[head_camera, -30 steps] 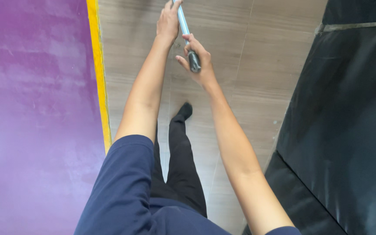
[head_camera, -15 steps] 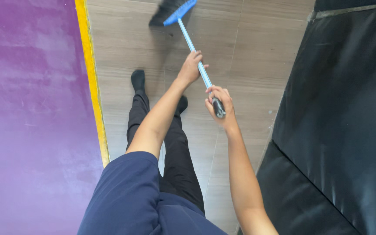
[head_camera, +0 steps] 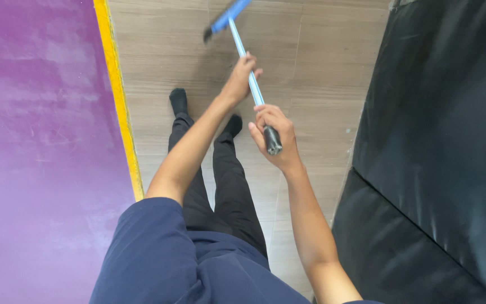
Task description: The person sweeps a tiled floor area using a broom, pushing debris along the floor surface.
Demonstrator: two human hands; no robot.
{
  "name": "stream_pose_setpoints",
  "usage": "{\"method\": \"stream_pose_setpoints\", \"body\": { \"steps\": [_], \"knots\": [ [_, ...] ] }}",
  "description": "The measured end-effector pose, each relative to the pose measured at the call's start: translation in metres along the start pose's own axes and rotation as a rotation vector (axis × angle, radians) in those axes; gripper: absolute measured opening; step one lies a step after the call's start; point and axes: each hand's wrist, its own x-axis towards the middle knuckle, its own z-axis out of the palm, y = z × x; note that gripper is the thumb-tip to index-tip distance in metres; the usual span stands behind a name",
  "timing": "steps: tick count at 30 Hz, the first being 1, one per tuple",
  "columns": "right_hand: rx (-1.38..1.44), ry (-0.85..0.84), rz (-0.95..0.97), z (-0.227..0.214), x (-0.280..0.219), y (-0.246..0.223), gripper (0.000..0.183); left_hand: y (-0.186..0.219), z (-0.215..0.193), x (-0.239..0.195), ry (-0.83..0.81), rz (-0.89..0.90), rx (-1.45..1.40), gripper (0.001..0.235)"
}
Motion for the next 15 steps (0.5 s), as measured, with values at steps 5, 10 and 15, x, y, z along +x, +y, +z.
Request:
{"method": "stream_pose_setpoints", "body": {
  "steps": [5, 10, 15],
  "knots": [
    [0.096, 0.158, -0.090, 0.031, 0.032, 0.056, 0.027, -0.073, -0.008, 0.057, -0.051, -0.032, 0.242, 0.023],
    [0.070, 0.176, -0.057, 0.054, 0.040, 0.098, 0.025, -0.125, 0.026, 0.043, -0.284, -0.171, 0.397, 0.027],
    [0.053, 0.176, 0.087, 0.024, -0.011, 0.100, 0.017, -0.107, 0.072, -0.018, -0.334, -0.227, 0.205, 0.027]
  ]
}}
